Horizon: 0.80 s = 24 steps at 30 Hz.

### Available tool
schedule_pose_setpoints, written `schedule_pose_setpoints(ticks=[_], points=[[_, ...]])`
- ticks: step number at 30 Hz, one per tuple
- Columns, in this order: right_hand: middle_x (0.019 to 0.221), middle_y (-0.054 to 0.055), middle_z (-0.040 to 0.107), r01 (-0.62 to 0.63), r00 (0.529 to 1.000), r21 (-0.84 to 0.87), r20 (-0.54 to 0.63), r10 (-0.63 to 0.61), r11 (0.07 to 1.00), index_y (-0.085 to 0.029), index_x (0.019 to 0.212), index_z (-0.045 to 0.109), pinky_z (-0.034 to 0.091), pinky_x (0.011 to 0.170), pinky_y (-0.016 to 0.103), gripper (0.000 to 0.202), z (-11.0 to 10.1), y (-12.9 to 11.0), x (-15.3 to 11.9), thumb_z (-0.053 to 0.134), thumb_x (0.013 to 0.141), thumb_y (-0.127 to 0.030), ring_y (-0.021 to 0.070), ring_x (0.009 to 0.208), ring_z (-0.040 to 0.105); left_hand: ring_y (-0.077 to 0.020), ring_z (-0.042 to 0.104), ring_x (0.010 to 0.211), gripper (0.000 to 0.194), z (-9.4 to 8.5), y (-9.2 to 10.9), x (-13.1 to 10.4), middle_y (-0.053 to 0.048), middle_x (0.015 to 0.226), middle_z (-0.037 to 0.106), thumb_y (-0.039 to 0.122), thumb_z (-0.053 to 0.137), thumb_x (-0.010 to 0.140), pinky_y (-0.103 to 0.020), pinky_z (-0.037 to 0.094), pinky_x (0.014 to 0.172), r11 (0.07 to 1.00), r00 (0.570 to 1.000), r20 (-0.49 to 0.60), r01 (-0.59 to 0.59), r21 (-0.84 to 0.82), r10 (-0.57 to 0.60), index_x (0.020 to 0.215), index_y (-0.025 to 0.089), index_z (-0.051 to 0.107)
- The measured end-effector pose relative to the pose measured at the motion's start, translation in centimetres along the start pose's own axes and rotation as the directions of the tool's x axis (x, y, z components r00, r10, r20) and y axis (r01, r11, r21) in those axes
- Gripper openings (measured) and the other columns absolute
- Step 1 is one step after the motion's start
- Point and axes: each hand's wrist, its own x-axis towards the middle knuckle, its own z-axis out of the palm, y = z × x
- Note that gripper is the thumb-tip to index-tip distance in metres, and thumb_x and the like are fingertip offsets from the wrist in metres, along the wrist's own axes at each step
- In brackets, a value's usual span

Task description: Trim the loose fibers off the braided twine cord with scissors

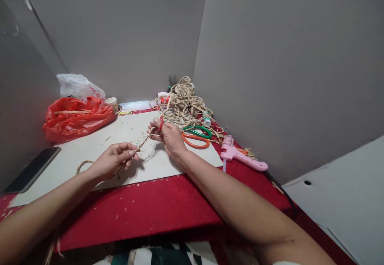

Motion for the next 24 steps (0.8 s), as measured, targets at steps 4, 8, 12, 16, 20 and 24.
schedule_pose_setpoints(ticks=[4,8,12,16,20,24], points=[[0.081,0.004,0.071,0.044,0.999,-0.084,0.001,-0.044,0.995,-0.016,0.076,0.071,0.054,0.052,0.018,0.034,-0.4,0.1,0.5,0.080,0.063,-0.046,0.0107,0.065,0.064,-0.0046,0.047,0.044,0.020,-0.7,-0.6,0.1,-0.003,0.070,0.065,0.022,0.072,0.073,-0.017,0.038,0.043,0.951,0.986,0.139,0.129,-0.280,-0.092,0.088,0.012,0.062],[0.071,0.002,0.068,0.051,0.997,-0.142,-0.049,-0.059,0.989,-0.016,0.073,0.070,0.052,0.046,0.018,0.033,-0.7,0.1,0.8,0.080,0.061,-0.045,0.0094,0.057,0.060,-0.0103,0.059,0.050,0.015,-1.7,-1.2,0.4,-0.007,0.071,0.069,0.022,0.067,0.078,-0.022,0.047,0.048,0.923,0.969,0.209,0.196,-0.330,-0.131,0.090,0.012,0.065],[0.055,-0.002,0.059,0.157,0.971,-0.297,-0.130,-0.202,0.942,-0.016,0.068,0.069,0.047,0.042,0.019,0.030,-1.3,0.1,1.3,0.079,0.062,-0.044,0.0082,0.046,0.053,-0.0139,0.065,0.057,0.017,-2.1,-1.3,0.4,-0.013,0.077,0.071,0.022,0.064,0.082,-0.023,0.051,0.052,0.923,0.940,0.285,0.267,-0.278,-0.187,0.092,0.009,0.069],[0.044,-0.005,0.051,0.250,0.928,-0.426,-0.152,-0.341,0.870,-0.019,0.056,0.061,0.041,0.041,0.020,0.030,-1.8,0.3,1.6,0.074,0.067,-0.043,0.0081,0.040,0.046,-0.0108,0.065,0.058,0.015,-1.9,-1.3,0.2,-0.012,0.082,0.072,0.012,0.066,0.078,-0.020,0.051,0.053,0.925,0.920,0.326,0.301,-0.234,-0.217,0.092,0.008,0.070],[0.043,-0.006,0.049,0.338,0.884,-0.539,-0.101,-0.457,0.772,-0.020,0.054,0.059,0.037,0.044,0.022,0.028,-1.7,0.2,1.4,0.068,0.073,-0.038,0.0088,0.041,0.044,-0.0106,0.065,0.058,0.020,-1.7,-1.6,0.1,-0.012,0.085,0.072,0.010,0.068,0.076,-0.021,0.053,0.055,0.917,0.917,0.336,0.308,-0.254,-0.215,0.095,0.009,0.067],[0.044,-0.006,0.047,0.369,0.854,-0.604,-0.080,-0.515,0.706,-0.020,0.053,0.057,0.035,0.045,0.022,0.026,-1.9,-0.3,1.7,0.066,0.074,-0.033,0.0089,0.043,0.042,-0.0128,0.066,0.059,0.015,-1.4,-1.8,0.0,-0.013,0.087,0.073,0.013,0.068,0.076,-0.023,0.052,0.055,0.944,0.949,0.251,0.249,-0.219,-0.192,0.091,0.012,0.065]])
